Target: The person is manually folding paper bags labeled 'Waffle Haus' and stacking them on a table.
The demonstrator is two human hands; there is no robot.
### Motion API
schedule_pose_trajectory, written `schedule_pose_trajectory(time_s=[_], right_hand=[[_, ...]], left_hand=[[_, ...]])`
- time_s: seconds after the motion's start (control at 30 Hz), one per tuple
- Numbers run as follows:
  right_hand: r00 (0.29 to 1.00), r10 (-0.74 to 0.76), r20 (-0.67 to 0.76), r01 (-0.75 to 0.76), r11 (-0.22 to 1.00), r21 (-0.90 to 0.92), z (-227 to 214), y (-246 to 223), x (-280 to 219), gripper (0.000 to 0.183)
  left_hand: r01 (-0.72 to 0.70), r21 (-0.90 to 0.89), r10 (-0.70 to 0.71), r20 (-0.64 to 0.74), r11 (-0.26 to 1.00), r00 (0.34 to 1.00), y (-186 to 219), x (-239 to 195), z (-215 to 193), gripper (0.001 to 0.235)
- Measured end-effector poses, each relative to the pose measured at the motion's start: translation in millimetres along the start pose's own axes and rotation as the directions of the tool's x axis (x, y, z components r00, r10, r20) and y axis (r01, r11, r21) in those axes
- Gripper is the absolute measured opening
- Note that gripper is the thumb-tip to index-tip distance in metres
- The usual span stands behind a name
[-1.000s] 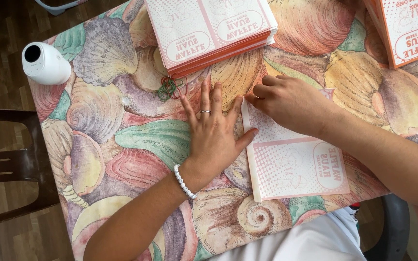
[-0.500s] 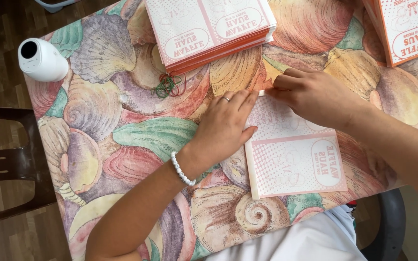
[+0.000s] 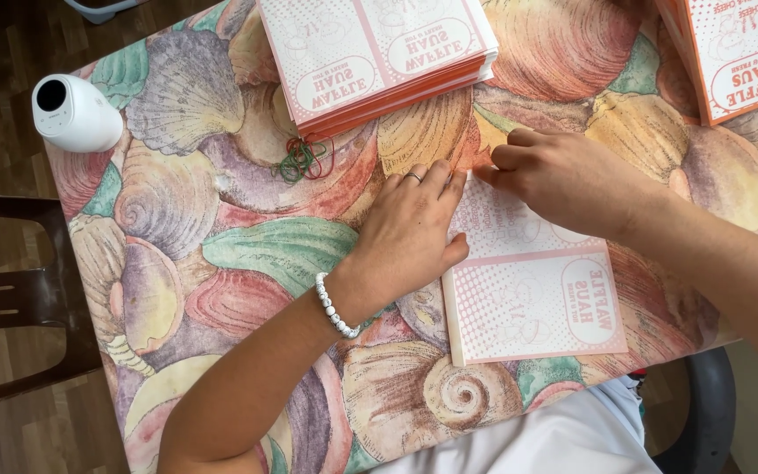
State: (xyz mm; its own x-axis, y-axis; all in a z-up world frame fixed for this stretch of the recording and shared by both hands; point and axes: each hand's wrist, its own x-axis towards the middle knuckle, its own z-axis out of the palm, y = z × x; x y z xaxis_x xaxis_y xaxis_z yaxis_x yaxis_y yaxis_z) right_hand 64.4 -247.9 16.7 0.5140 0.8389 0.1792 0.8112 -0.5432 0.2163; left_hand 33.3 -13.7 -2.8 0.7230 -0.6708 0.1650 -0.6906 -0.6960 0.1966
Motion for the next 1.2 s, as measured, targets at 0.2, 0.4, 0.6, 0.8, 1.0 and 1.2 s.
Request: schedule_pose_trajectory(time_s=[0.2,0.4,0.6,0.8,1.0,1.2], right_hand=[[0.982,0.018,0.188,-0.04,0.993,0.113,0,14,-6,0.021],[0.993,0.003,0.117,-0.006,1.0,0.026,7,18,-27,0.031],[0.976,0.035,0.216,-0.049,0.997,0.061,11,19,-26,0.032],[0.982,0.001,0.187,-0.008,0.999,0.038,4,21,-21,0.017],[0.982,0.06,0.18,-0.064,0.998,0.017,4,29,-53,0.047],[0.978,0.077,0.192,-0.072,0.997,-0.032,6,27,-62,0.051]], left_hand=[[0.083,0.098,-0.076,-0.072,0.992,0.995,19,4,-6,0.058],[0.079,0.36,-0.058,-0.07,0.93,0.996,28,6,4,0.064],[0.049,0.479,-0.004,-0.094,0.877,0.996,28,4,13,0.053],[0.034,0.534,-0.049,0.014,0.845,0.999,33,11,12,0.06],[0.059,0.502,-0.072,0.006,0.863,0.997,48,17,19,0.039],[0.027,0.422,-0.067,0.081,0.906,0.994,45,27,8,0.058]])
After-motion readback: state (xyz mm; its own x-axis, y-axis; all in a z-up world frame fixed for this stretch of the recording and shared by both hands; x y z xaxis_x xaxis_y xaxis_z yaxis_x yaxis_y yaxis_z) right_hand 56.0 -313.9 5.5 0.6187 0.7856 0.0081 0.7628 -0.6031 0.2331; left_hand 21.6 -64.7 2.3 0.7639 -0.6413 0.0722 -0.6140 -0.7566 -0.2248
